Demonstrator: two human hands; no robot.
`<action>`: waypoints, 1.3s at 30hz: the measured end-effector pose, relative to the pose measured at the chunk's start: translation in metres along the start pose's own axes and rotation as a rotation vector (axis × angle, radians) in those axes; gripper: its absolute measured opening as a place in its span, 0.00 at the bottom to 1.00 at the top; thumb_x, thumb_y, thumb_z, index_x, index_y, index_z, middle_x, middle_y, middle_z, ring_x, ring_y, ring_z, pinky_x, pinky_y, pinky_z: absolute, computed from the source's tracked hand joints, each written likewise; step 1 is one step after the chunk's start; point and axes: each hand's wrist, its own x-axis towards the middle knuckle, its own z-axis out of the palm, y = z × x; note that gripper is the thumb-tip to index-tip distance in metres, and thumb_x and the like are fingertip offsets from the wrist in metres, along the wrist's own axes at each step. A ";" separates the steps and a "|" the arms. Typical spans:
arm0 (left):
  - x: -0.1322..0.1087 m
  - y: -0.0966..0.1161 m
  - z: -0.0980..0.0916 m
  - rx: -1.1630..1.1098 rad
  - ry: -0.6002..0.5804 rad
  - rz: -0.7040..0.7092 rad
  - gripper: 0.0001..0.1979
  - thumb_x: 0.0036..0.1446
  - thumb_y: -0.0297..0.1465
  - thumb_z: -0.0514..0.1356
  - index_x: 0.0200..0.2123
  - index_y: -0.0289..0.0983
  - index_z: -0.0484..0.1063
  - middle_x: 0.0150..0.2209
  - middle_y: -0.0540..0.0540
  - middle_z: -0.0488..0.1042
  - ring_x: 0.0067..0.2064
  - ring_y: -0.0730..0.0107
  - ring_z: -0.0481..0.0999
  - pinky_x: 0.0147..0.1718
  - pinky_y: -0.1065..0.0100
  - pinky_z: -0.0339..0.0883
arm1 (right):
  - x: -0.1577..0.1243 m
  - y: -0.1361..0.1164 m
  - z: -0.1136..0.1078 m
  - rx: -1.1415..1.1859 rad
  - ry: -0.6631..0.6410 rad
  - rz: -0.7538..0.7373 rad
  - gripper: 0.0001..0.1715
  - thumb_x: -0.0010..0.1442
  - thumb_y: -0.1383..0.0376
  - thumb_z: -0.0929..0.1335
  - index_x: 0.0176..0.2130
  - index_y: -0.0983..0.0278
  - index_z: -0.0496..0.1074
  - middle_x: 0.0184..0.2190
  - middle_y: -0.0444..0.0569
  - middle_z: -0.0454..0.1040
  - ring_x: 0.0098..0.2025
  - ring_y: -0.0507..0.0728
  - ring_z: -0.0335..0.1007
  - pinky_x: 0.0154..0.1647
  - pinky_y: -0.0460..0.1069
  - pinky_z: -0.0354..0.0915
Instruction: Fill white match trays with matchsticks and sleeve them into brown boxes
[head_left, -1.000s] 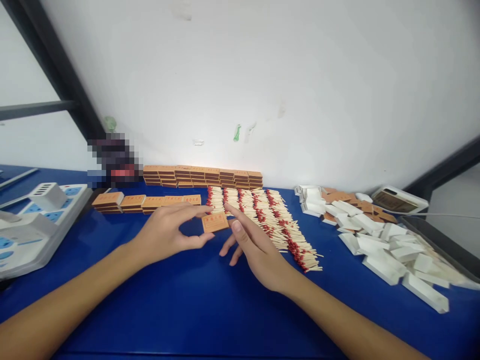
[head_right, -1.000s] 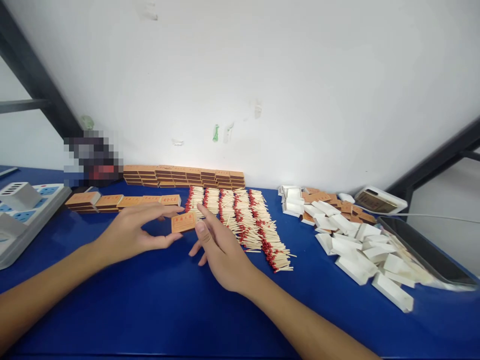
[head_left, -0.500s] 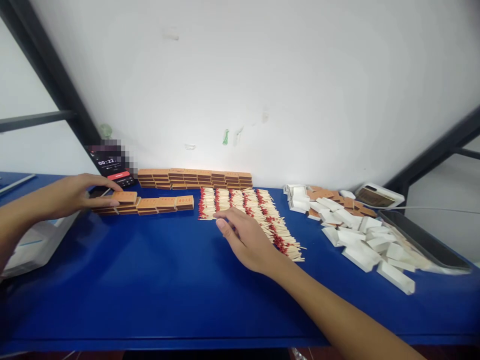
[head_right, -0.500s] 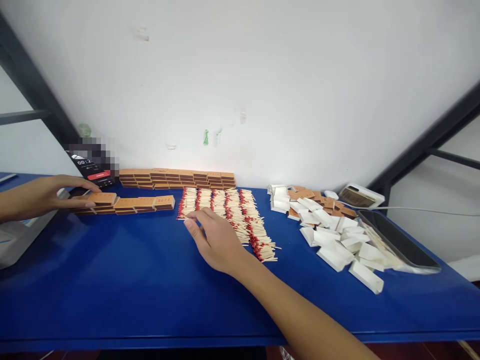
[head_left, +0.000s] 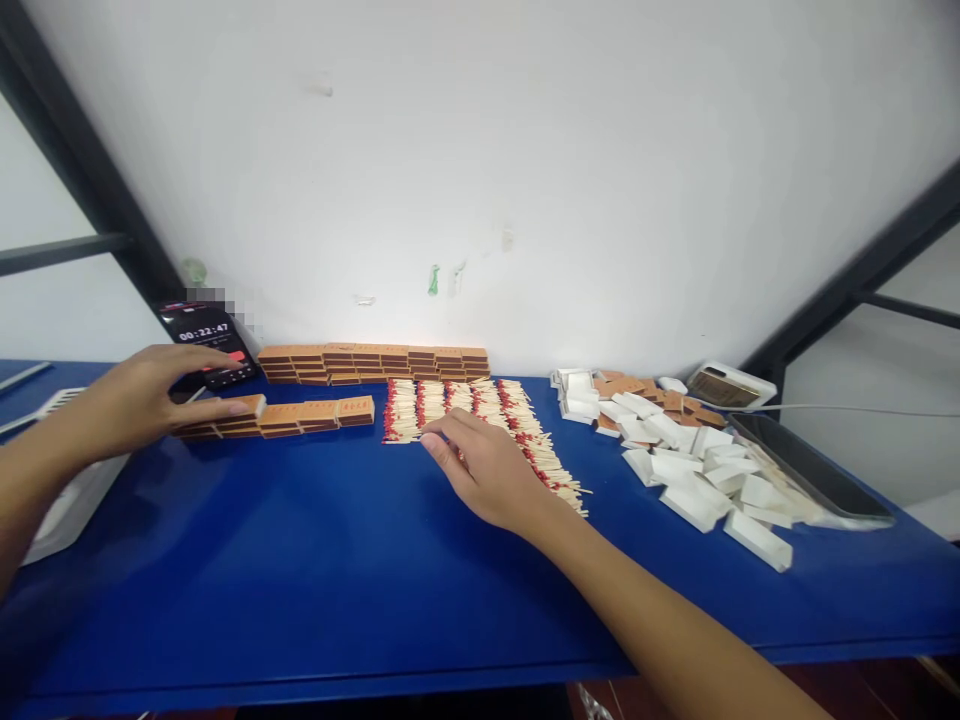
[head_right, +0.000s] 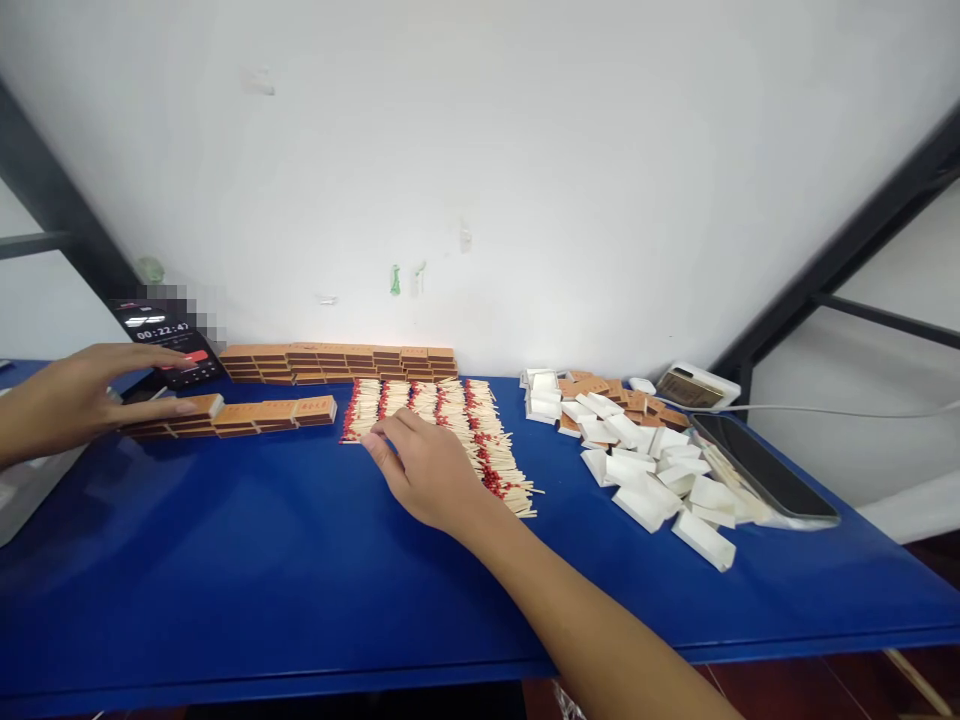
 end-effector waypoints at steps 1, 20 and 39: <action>0.004 0.013 0.000 0.027 -0.043 0.019 0.35 0.54 0.67 0.62 0.41 0.42 0.83 0.41 0.54 0.85 0.42 0.67 0.82 0.44 0.67 0.76 | 0.001 0.003 -0.001 -0.044 0.011 -0.011 0.20 0.79 0.57 0.59 0.46 0.62 0.76 0.44 0.53 0.79 0.41 0.57 0.74 0.42 0.52 0.65; -0.018 0.131 0.078 -0.433 -0.154 0.267 0.08 0.72 0.32 0.60 0.41 0.38 0.78 0.40 0.46 0.81 0.43 0.66 0.80 0.46 0.64 0.73 | 0.010 0.078 -0.051 -0.533 0.159 0.238 0.17 0.74 0.60 0.63 0.37 0.62 0.78 0.37 0.52 0.81 0.36 0.59 0.74 0.36 0.51 0.60; -0.020 0.120 0.083 -0.376 -0.200 0.176 0.10 0.72 0.36 0.59 0.40 0.40 0.79 0.40 0.48 0.82 0.43 0.65 0.80 0.45 0.65 0.72 | -0.022 0.174 -0.122 -0.684 0.115 0.630 0.23 0.67 0.49 0.67 0.36 0.61 0.83 0.40 0.55 0.80 0.41 0.63 0.77 0.43 0.54 0.66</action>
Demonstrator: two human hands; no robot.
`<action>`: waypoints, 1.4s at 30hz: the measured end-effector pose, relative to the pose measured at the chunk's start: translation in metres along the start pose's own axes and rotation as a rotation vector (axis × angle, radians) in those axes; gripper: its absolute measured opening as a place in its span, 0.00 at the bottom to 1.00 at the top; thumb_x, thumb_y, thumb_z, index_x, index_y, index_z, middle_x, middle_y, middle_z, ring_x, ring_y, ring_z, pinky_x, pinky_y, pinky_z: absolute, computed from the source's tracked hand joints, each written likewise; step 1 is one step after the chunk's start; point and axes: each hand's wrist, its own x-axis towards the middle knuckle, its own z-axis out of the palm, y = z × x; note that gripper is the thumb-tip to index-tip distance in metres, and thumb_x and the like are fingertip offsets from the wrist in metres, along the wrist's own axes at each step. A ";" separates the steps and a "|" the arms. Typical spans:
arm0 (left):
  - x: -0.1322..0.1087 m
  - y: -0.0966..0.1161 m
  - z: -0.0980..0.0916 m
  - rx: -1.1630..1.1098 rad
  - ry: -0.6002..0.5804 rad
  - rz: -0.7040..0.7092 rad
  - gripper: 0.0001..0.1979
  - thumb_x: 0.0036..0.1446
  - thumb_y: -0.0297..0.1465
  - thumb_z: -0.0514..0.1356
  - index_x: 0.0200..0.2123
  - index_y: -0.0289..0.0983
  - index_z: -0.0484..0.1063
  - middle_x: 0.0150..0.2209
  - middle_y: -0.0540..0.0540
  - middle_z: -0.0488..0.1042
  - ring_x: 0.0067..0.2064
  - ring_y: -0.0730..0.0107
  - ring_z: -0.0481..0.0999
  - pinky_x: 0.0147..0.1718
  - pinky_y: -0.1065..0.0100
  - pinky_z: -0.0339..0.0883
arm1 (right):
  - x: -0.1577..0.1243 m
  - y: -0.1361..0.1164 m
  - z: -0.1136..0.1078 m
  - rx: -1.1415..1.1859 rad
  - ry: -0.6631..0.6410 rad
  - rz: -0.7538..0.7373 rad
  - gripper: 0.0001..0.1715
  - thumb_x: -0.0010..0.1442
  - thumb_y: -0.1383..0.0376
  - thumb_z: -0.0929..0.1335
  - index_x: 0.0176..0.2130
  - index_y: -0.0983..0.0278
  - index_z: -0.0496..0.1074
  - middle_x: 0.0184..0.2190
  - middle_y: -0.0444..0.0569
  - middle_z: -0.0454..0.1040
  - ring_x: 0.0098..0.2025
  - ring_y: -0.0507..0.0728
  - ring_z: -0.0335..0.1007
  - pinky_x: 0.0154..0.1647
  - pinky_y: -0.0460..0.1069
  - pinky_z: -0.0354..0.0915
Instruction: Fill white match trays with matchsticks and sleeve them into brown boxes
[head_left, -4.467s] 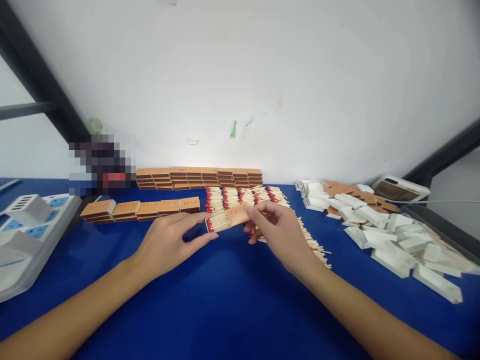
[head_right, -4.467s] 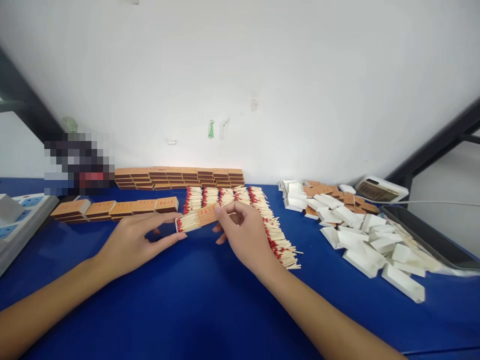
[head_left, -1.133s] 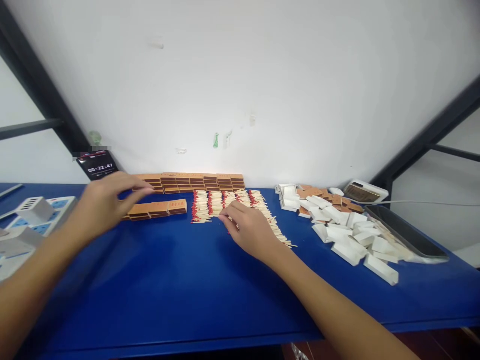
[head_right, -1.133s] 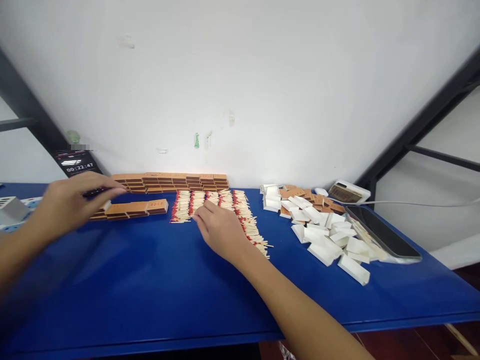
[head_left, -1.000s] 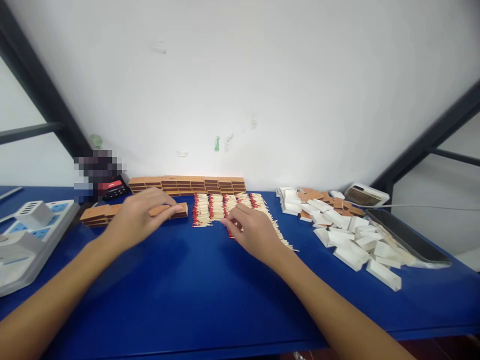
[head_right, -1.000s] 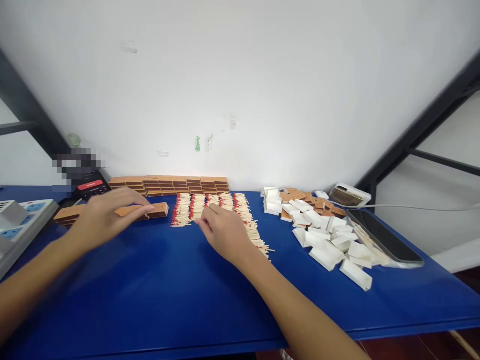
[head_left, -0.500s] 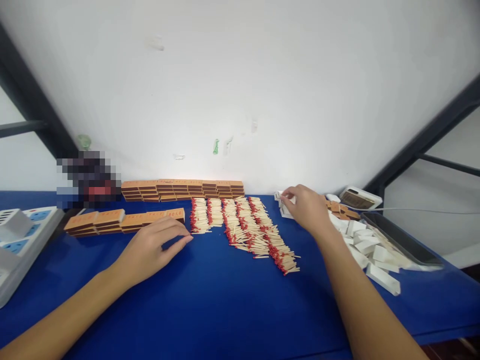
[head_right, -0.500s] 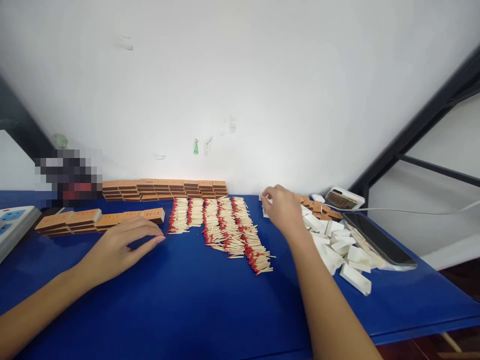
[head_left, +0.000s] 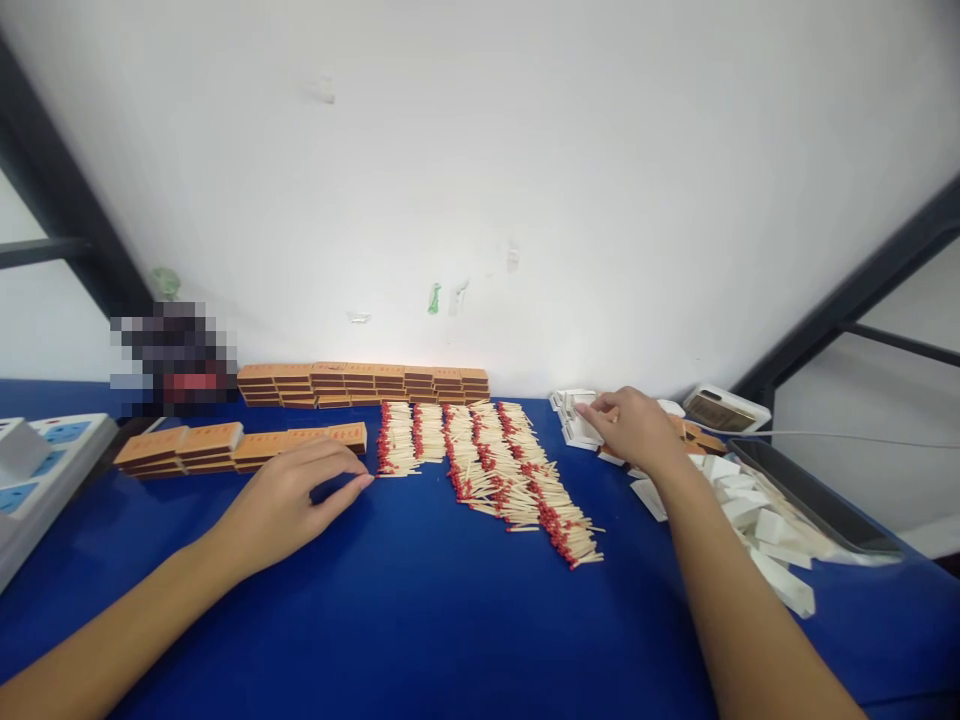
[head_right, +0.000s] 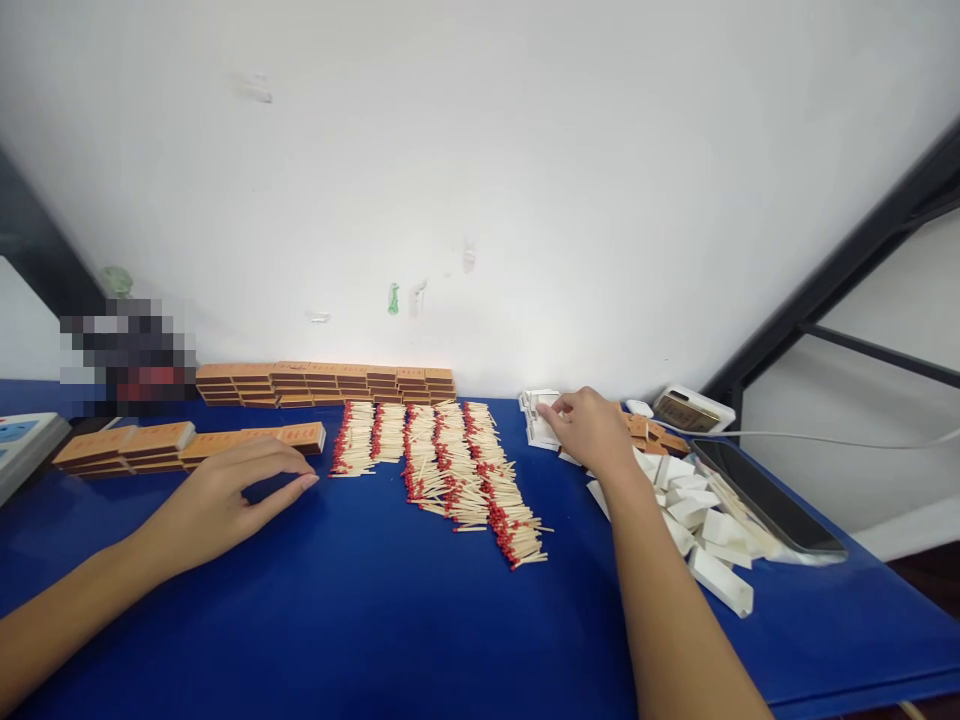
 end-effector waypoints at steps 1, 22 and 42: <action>0.000 0.000 0.001 0.000 -0.001 -0.001 0.10 0.72 0.36 0.59 0.40 0.40 0.79 0.40 0.48 0.82 0.43 0.65 0.80 0.45 0.66 0.72 | 0.001 -0.005 0.003 -0.014 0.023 0.028 0.26 0.68 0.47 0.66 0.36 0.62 0.83 0.40 0.57 0.80 0.42 0.64 0.77 0.43 0.55 0.66; 0.001 0.004 0.001 -0.002 -0.009 0.015 0.11 0.72 0.37 0.59 0.41 0.40 0.80 0.40 0.48 0.83 0.43 0.64 0.81 0.45 0.64 0.74 | 0.000 -0.011 -0.024 0.092 0.203 0.209 0.14 0.71 0.59 0.65 0.40 0.64 0.76 0.41 0.59 0.79 0.39 0.63 0.73 0.44 0.55 0.65; -0.007 0.037 0.017 -0.199 -0.249 0.003 0.15 0.59 0.41 0.71 0.46 0.42 0.80 0.42 0.47 0.76 0.42 0.65 0.77 0.41 0.64 0.72 | -0.123 -0.179 -0.029 0.509 -0.454 -0.808 0.09 0.74 0.62 0.68 0.46 0.62 0.78 0.42 0.48 0.75 0.37 0.54 0.73 0.38 0.49 0.65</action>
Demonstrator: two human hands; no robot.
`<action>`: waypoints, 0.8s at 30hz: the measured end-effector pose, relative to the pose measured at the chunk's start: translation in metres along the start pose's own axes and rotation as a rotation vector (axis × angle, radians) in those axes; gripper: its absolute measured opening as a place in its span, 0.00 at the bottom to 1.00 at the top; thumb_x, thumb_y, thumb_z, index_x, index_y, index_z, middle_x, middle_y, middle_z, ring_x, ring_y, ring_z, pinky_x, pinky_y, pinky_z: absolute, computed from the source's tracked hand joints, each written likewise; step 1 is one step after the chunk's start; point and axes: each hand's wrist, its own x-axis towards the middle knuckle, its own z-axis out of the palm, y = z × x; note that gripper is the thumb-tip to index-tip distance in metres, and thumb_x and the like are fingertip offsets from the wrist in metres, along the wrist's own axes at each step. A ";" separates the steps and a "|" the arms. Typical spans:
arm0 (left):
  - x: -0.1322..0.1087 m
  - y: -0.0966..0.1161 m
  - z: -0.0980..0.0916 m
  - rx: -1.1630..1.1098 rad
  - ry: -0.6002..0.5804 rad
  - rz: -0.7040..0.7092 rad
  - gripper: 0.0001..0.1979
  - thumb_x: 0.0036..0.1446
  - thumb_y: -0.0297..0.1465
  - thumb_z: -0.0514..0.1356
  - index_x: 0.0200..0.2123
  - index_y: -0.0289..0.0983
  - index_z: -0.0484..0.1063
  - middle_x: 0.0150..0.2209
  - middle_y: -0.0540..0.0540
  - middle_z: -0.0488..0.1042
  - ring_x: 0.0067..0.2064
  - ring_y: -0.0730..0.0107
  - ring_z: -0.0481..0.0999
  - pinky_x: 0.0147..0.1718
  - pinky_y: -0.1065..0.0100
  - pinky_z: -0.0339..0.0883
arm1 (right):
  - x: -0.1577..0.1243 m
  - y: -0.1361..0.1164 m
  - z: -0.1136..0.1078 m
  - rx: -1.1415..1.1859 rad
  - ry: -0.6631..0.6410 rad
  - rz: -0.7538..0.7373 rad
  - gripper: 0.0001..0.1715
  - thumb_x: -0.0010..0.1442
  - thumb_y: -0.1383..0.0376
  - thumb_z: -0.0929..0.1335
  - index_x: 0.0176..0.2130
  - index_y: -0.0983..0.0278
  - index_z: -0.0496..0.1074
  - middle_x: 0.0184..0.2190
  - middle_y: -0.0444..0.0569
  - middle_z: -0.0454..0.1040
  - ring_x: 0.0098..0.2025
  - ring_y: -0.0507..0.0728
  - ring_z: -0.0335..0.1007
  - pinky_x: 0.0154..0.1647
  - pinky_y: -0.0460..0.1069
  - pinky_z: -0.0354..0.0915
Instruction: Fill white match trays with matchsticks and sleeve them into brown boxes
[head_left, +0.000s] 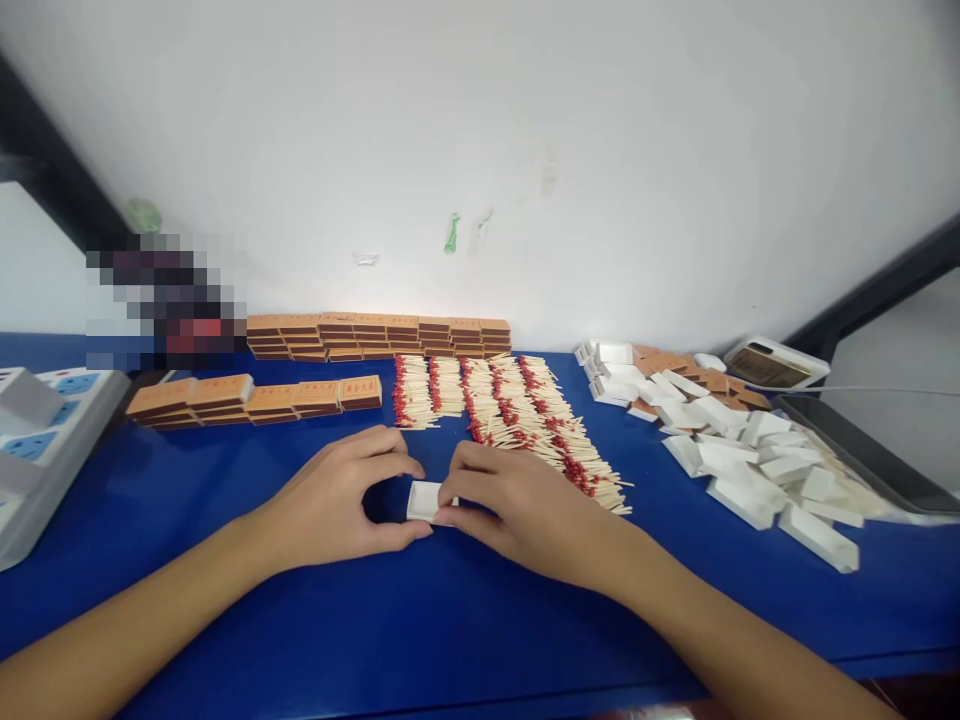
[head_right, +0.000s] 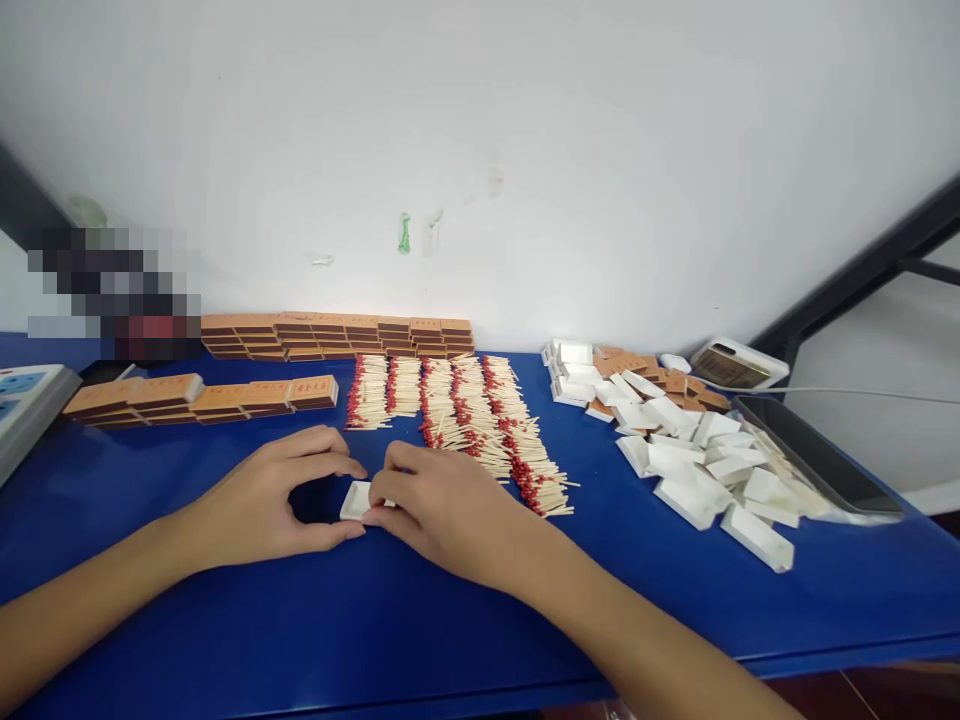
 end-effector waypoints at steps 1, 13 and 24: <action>0.000 0.000 0.000 0.000 -0.008 -0.008 0.13 0.60 0.41 0.70 0.45 0.42 0.80 0.42 0.47 0.76 0.42 0.66 0.77 0.41 0.64 0.72 | 0.000 0.003 -0.007 0.011 0.018 0.002 0.09 0.74 0.61 0.68 0.46 0.62 0.79 0.42 0.48 0.76 0.38 0.54 0.73 0.39 0.49 0.66; 0.003 -0.009 -0.003 0.019 -0.037 0.008 0.20 0.60 0.51 0.70 0.44 0.42 0.81 0.42 0.46 0.75 0.41 0.66 0.76 0.38 0.66 0.69 | -0.125 0.070 -0.083 0.040 0.174 0.524 0.19 0.64 0.43 0.73 0.37 0.54 0.82 0.34 0.48 0.80 0.32 0.58 0.72 0.31 0.52 0.67; 0.006 -0.008 -0.007 0.009 -0.032 -0.028 0.21 0.59 0.52 0.69 0.44 0.42 0.83 0.40 0.47 0.77 0.39 0.66 0.76 0.38 0.66 0.70 | -0.134 0.065 -0.040 0.119 0.152 0.476 0.19 0.68 0.45 0.71 0.43 0.55 0.82 0.42 0.50 0.75 0.43 0.59 0.73 0.40 0.52 0.70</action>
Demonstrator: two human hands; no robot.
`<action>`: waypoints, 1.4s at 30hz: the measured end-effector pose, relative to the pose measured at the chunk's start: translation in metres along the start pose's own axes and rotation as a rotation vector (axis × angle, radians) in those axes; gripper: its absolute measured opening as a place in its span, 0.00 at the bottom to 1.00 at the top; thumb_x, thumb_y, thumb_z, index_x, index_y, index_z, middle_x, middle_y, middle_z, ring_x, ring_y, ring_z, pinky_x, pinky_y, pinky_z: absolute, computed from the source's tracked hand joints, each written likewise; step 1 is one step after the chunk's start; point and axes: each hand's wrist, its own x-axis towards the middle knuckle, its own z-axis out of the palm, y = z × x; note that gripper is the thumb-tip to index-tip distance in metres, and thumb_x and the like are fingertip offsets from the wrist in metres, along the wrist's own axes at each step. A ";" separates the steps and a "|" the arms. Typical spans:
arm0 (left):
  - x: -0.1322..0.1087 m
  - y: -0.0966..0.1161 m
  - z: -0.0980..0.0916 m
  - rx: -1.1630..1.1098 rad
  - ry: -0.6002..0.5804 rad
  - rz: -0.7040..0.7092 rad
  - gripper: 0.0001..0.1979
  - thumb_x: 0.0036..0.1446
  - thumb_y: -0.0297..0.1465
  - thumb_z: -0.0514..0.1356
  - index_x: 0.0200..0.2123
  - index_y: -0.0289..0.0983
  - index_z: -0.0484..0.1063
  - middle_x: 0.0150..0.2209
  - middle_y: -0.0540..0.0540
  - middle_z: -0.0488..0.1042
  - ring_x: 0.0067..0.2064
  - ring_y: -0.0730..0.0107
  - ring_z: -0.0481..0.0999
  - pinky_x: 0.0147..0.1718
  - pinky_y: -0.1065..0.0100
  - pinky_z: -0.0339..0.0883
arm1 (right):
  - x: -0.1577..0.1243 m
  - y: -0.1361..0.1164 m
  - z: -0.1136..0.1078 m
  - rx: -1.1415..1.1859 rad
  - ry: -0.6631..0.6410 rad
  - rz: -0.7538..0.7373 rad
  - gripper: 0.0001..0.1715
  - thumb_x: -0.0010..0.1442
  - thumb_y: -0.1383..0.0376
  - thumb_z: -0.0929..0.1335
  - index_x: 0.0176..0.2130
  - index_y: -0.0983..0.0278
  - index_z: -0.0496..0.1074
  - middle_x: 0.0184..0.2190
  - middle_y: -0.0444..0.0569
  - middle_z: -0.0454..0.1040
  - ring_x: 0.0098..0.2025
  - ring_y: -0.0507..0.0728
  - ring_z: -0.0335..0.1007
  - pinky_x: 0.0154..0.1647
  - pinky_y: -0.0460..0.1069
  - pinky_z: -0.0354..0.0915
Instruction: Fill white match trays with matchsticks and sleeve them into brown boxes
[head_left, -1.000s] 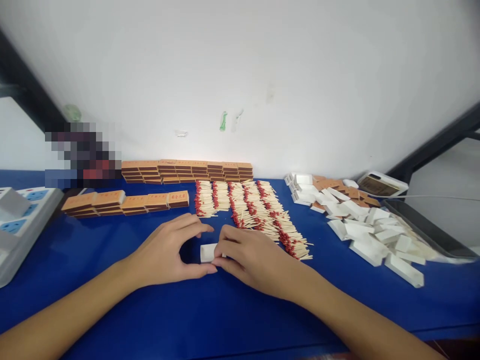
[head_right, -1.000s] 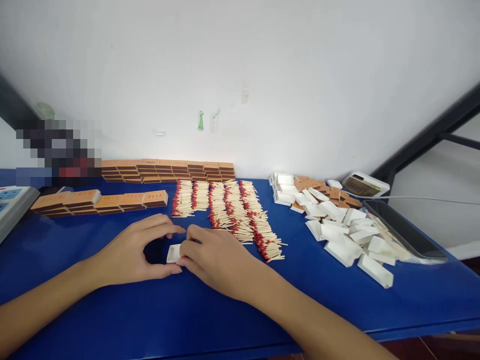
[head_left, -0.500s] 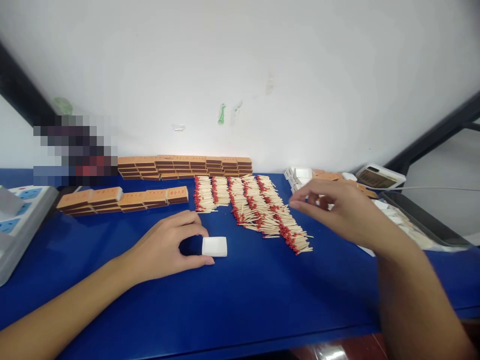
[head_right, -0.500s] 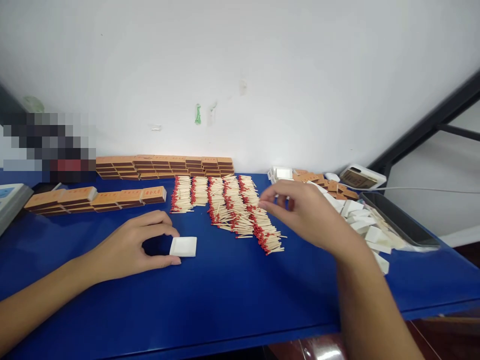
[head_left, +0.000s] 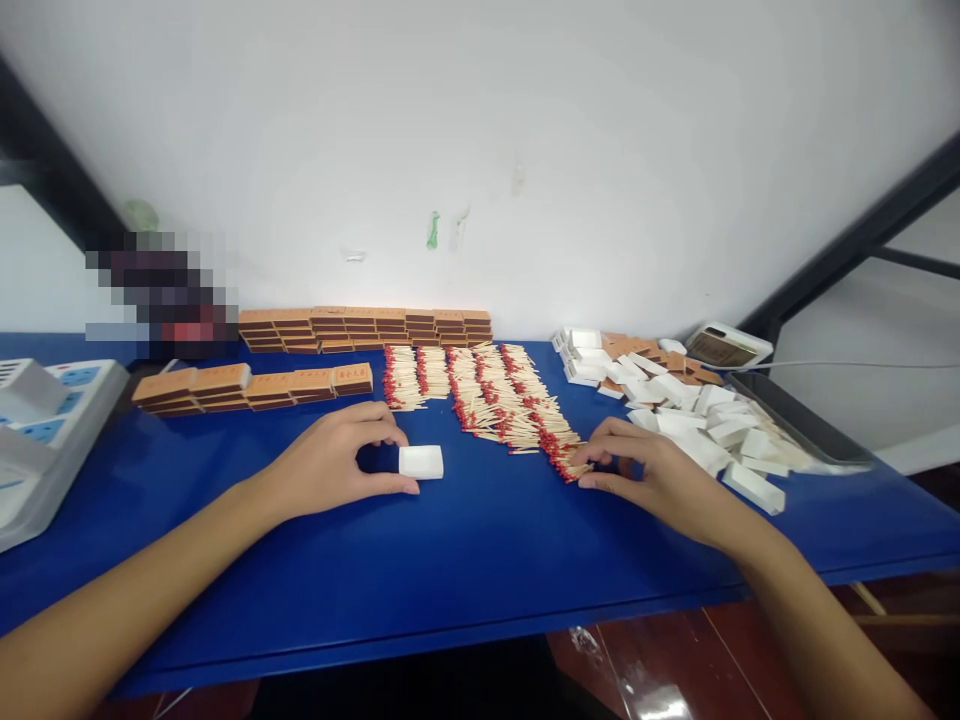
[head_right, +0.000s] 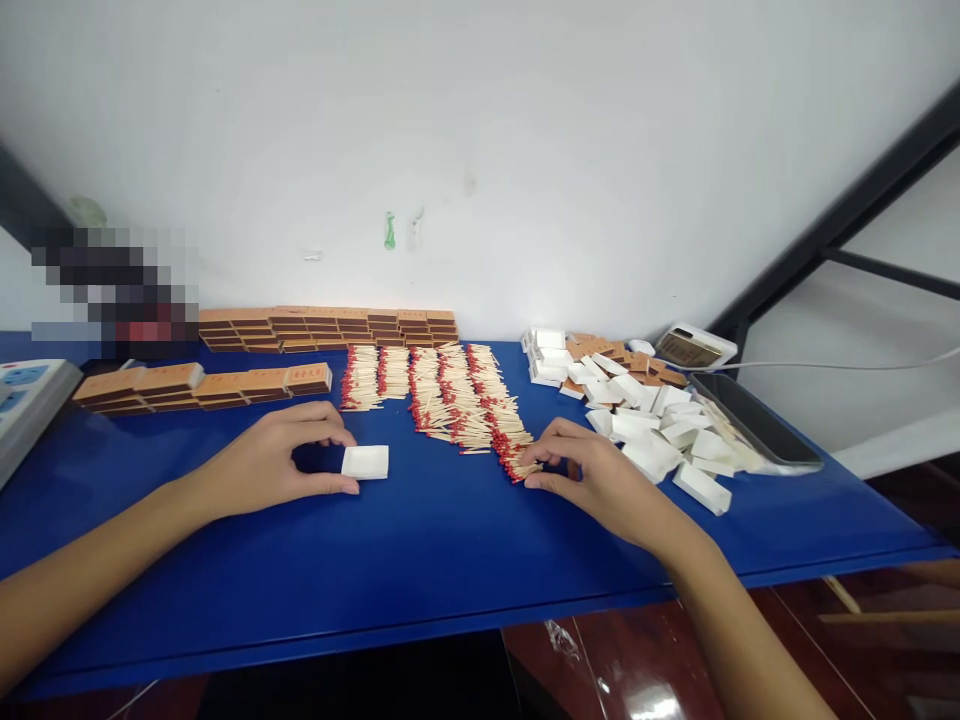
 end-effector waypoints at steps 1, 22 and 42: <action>0.000 0.000 0.000 0.001 0.002 0.001 0.20 0.59 0.52 0.69 0.44 0.42 0.83 0.40 0.47 0.77 0.40 0.66 0.76 0.39 0.66 0.70 | 0.001 0.000 0.000 -0.007 -0.001 0.001 0.19 0.68 0.45 0.70 0.41 0.56 0.82 0.41 0.50 0.75 0.42 0.59 0.72 0.40 0.53 0.70; 0.000 -0.001 -0.001 0.007 -0.038 -0.012 0.22 0.60 0.53 0.68 0.44 0.42 0.82 0.41 0.46 0.76 0.40 0.65 0.74 0.39 0.65 0.67 | 0.000 -0.008 -0.005 -0.087 -0.153 0.120 0.20 0.69 0.46 0.69 0.36 0.57 0.75 0.30 0.44 0.74 0.31 0.56 0.68 0.31 0.50 0.62; 0.000 0.002 0.001 0.025 -0.053 0.003 0.23 0.61 0.53 0.67 0.46 0.42 0.82 0.42 0.47 0.77 0.42 0.65 0.75 0.39 0.65 0.65 | 0.009 -0.030 0.010 -0.138 -0.262 0.023 0.22 0.77 0.48 0.58 0.41 0.59 0.70 0.42 0.50 0.74 0.42 0.60 0.70 0.45 0.55 0.64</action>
